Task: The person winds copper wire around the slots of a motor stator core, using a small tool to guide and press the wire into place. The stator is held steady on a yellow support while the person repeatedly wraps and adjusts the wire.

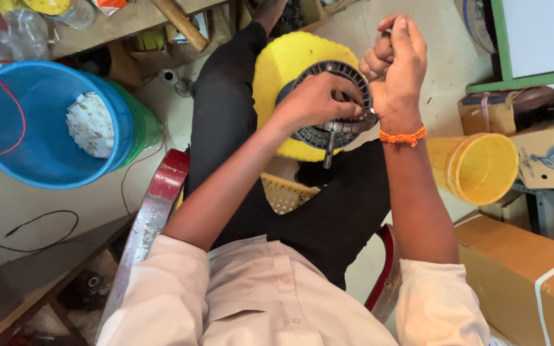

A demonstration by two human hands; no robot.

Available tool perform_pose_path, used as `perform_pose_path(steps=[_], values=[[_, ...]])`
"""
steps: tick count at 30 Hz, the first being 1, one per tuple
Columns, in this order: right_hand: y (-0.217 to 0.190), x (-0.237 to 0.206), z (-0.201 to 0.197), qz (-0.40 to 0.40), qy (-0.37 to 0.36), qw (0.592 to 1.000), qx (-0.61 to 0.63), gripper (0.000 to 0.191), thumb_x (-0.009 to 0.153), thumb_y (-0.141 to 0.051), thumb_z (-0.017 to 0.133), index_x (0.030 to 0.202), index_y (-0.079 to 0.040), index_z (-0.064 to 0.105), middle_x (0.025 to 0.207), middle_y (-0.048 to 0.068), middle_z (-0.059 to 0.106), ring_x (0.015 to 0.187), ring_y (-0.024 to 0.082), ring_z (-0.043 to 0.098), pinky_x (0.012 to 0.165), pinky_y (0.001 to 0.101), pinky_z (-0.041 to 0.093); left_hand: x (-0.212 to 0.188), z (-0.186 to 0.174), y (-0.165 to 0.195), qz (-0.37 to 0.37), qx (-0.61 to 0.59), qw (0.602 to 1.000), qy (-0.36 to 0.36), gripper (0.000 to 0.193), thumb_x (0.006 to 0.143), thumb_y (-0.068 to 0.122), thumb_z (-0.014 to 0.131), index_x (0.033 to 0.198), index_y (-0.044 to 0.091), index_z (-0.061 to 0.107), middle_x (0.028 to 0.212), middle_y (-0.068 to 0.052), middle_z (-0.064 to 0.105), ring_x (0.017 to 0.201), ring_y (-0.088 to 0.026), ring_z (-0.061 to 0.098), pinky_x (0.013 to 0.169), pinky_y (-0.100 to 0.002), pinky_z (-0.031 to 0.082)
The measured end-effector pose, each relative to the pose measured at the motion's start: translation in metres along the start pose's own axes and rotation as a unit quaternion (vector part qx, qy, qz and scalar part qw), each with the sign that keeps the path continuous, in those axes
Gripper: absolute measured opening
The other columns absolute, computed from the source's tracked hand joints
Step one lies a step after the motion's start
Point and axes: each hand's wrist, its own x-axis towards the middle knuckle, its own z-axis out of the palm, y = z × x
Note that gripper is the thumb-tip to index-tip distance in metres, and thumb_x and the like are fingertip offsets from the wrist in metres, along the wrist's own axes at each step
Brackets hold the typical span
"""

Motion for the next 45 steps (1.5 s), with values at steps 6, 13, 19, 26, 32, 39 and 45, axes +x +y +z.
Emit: perform_pose_path(steps=[6,13,19,26,32,39,45], values=[[0.001,-0.019,0.007,0.003,-0.025,1.0,0.016,0.024,0.12,-0.03,0.046,0.112,-0.007,0.051,0.074,-0.004,0.024,0.054,0.007,0.022,0.055,0.0271,0.025,0.0,0.004,-0.009,-0.026,0.009,0.998,0.056,0.02,0.077,0.019,0.075,0.095,0.017,0.083,0.087,-0.003,0.08,0.08,-0.02,0.076,0.078,-0.032,0.057],[0.007,-0.071,0.029,0.003,-0.022,0.99,0.136,0.025,0.12,-0.031,0.044,0.111,-0.009,0.052,0.069,-0.004,0.026,0.055,0.006,0.025,0.063,0.0255,0.03,-0.006,-0.012,-0.027,0.05,-0.053,0.997,0.002,0.023,0.08,0.008,0.077,0.101,0.015,0.081,0.088,-0.005,0.079,0.08,-0.018,0.077,0.075,-0.03,0.058],[0.017,-0.104,0.033,-0.031,0.017,0.992,0.123,0.024,0.119,-0.03,0.044,0.108,-0.01,0.053,0.069,-0.005,0.026,0.056,0.006,0.025,0.064,0.0258,0.032,-0.009,-0.012,-0.027,0.106,-0.002,0.994,-0.007,0.021,0.081,0.009,0.079,0.101,0.013,0.082,0.087,-0.007,0.076,0.082,-0.022,0.074,0.075,-0.033,0.057],[0.03,-0.118,0.025,-0.062,0.024,0.976,0.205,0.023,0.119,-0.029,0.042,0.107,-0.011,0.052,0.068,-0.005,0.025,0.055,0.006,0.025,0.065,0.0247,0.031,-0.007,-0.014,-0.023,0.175,0.051,0.983,-0.004,0.021,0.081,0.009,0.079,0.101,0.014,0.082,0.091,-0.007,0.076,0.082,-0.026,0.072,0.073,-0.036,0.055],[0.028,-0.105,0.016,-0.045,0.032,0.937,0.344,0.021,0.119,-0.024,0.039,0.108,-0.011,0.05,0.067,-0.005,0.024,0.055,0.006,0.026,0.065,0.0237,0.031,-0.013,-0.018,-0.024,0.24,0.044,0.97,0.023,0.02,0.082,0.006,0.079,0.101,0.012,0.082,0.091,-0.008,0.074,0.082,-0.027,0.072,0.074,-0.036,0.055],[0.038,-0.117,0.026,-0.053,0.021,0.975,0.216,0.023,0.119,-0.029,0.043,0.107,-0.011,0.052,0.069,-0.005,0.025,0.055,0.006,0.026,0.064,0.0246,0.031,-0.008,-0.019,-0.03,0.26,0.035,0.965,0.001,0.018,0.084,0.005,0.077,0.101,0.01,0.08,0.093,-0.006,0.075,0.082,-0.026,0.072,0.073,-0.035,0.055],[0.044,-0.128,0.031,-0.109,0.016,0.988,0.109,0.025,0.118,-0.032,0.044,0.108,-0.011,0.052,0.067,-0.005,0.025,0.053,0.007,0.024,0.062,0.027,0.031,-0.01,-0.018,-0.028,0.227,0.02,0.974,-0.008,0.015,0.086,0.004,0.076,0.101,0.007,0.078,0.092,-0.007,0.074,0.084,-0.026,0.071,0.076,-0.037,0.055]])
